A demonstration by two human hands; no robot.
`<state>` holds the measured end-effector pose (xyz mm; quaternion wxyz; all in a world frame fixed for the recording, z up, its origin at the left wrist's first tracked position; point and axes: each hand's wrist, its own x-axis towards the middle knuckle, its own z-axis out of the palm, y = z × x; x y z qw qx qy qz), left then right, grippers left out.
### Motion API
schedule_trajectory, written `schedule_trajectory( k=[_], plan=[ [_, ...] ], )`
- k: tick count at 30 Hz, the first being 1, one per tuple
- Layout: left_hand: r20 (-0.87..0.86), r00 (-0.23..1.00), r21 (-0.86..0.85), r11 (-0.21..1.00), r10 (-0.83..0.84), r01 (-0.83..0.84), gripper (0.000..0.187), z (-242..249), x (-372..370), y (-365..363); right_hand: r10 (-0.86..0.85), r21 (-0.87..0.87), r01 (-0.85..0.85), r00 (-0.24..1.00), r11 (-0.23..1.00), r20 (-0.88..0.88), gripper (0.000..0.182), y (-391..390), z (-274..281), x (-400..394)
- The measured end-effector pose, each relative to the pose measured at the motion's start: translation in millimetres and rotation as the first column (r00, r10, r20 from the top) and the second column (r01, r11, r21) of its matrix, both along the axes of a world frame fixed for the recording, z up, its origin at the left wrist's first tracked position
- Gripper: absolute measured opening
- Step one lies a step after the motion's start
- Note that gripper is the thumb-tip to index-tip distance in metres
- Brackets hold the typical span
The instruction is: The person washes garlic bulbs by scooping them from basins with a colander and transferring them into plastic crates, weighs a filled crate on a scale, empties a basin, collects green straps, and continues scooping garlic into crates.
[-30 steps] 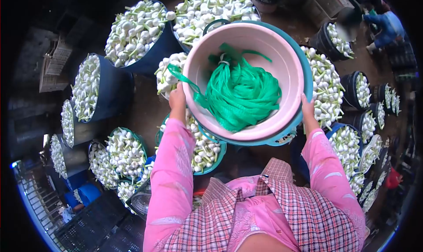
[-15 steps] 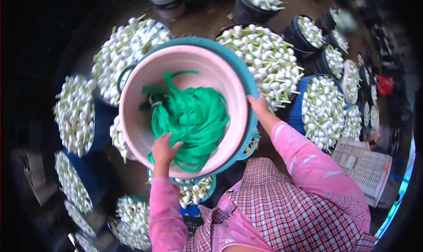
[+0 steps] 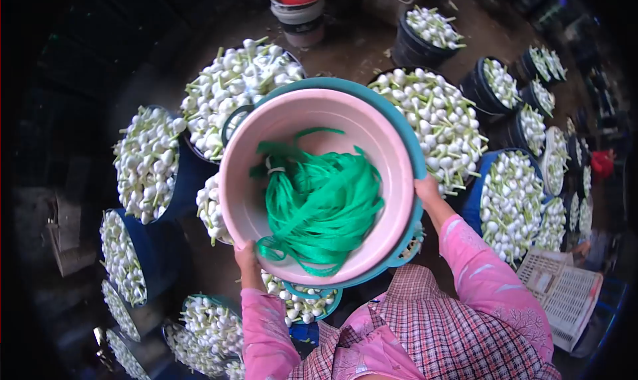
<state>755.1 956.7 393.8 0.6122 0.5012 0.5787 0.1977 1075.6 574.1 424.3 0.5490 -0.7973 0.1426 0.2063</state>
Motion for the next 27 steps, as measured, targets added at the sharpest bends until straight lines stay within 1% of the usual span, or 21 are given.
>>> schedule_trajectory(
  k=[1, 2, 3, 4, 5, 6, 7, 8, 9, 10, 11, 12, 14, 15, 16, 17, 18, 21, 24, 25, 27],
  plan=[
    [0.061, 0.997, 0.030, 0.998, 0.051, -0.053, 0.036, 16, 2, -14, -0.008, 0.055, 0.005, 0.998, 0.998, 0.055, 0.029, -6, 10, -3],
    [0.049, 0.998, 0.032, 0.999, 0.030, -0.032, 0.037, 26, -2, -24, -0.007, 0.105, 0.002, 0.999, 0.994, 0.048, 0.027, -26, -8, -1],
    [0.040, 0.999, 0.032, 0.999, 0.028, -0.029, 0.037, 29, -6, -32, -0.034, 0.126, 0.031, 0.999, 0.992, 0.022, 0.026, -36, -1, -4],
    [0.029, 0.999, 0.026, 0.999, 0.026, -0.027, 0.037, 31, -11, -41, -0.026, 0.017, 0.026, 1.000, 1.000, -0.003, 0.025, -43, 15, -8],
    [-0.007, 1.000, 0.025, 0.999, 0.026, -0.025, 0.037, 36, -11, -51, -0.004, -0.037, 0.005, 1.000, 0.999, 0.019, 0.024, -54, 21, -9],
    [-0.039, 0.999, 0.024, 0.999, 0.033, -0.032, 0.037, 44, -5, -60, 0.004, -0.036, -0.003, 0.999, 0.999, 0.033, 0.022, -61, 31, -9],
    [-0.012, 0.997, 0.011, 0.997, 0.080, -0.080, 0.037, 63, 11, -74, -0.029, -0.041, 0.030, 0.999, 0.999, 0.037, 0.023, -66, 43, -9],
    [-0.047, 0.997, 0.021, 0.998, 0.057, -0.056, 0.037, 60, 16, -83, -0.047, -0.032, 0.049, 0.998, 0.998, 0.050, 0.026, -78, 49, -5],
    [-0.026, 0.999, 0.055, 0.998, 0.033, -0.032, 0.036, 76, 31, -95, 0.010, -0.007, -0.010, 1.000, 1.000, 0.029, 0.025, -112, 35, 9],
    [-0.071, 0.997, 0.056, 0.998, -0.031, 0.035, 0.036, 79, 39, -107, 0.002, 0.052, -0.006, 0.997, 0.999, 0.082, 0.026, -124, 49, 15],
    [-0.071, 0.996, 0.109, 0.993, -0.046, 0.054, 0.037, 84, 50, -122, 0.032, -0.028, -0.029, 0.994, 0.999, 0.107, 0.027, -144, 61, 23],
    [-0.102, 0.991, 0.085, 0.992, -0.082, 0.090, 0.040, 89, 61, -135, 0.035, -0.057, -0.032, 0.998, 0.998, 0.054, 0.030, -171, 72, 36],
    [-0.117, 0.986, 0.059, 0.990, -0.119, 0.127, 0.045, 116, 81, -165, -0.029, -0.169, 0.041, 0.997, 0.985, 0.072, 0.030, -227, 96, 61],
    [-0.108, 0.981, 0.045, 0.985, -0.162, 0.168, 0.046, 130, 88, -177, -0.059, -0.131, 0.076, 0.989, 0.988, 0.133, 0.029, -250, 108, 69],
    [-0.105, 0.979, 0.016, 0.984, -0.174, 0.176, 0.047, 135, 97, -189, -0.032, -0.195, 0.044, 0.997, 0.980, 0.064, 0.030, -268, 130, 77],
    [-0.086, 0.979, -0.003, 0.983, -0.184, 0.184, 0.047, 136, 103, -198, -0.120, -0.092, 0.129, 0.988, 0.987, 0.102, 0.029, -273, 144, 77],
    [-0.066, 0.976, -0.023, 0.978, -0.206, 0.205, 0.047, 136, 107, -207, -0.096, -0.140, 0.111, 0.989, 0.984, 0.113, 0.028, -282, 162, 78],
    [-0.027, 0.981, -0.035, 0.981, -0.190, 0.189, 0.048, 124, 109, -215, -0.114, -0.170, 0.143, 0.979, 0.975, 0.169, 0.028, -289, 170, 84],
    [-0.035, 0.994, -0.023, 0.994, -0.108, 0.108, 0.044, 110, 101, -203, -0.008, -0.191, 0.045, 0.982, 0.981, 0.189, 0.029, -275, 137, 101],
    [-0.053, 0.995, -0.010, 0.996, -0.084, 0.083, 0.043, 104, 98, -195, 0.025, -0.174, 0.006, 0.984, 0.985, 0.174, 0.029, -254, 123, 106],
    [-0.053, 0.998, 0.032, 0.999, -0.023, 0.025, 0.041, 85, 85, -177, 0.063, -0.245, -0.010, 0.976, 0.969, 0.210, 0.025, -180, 113, 96]
  ],
)
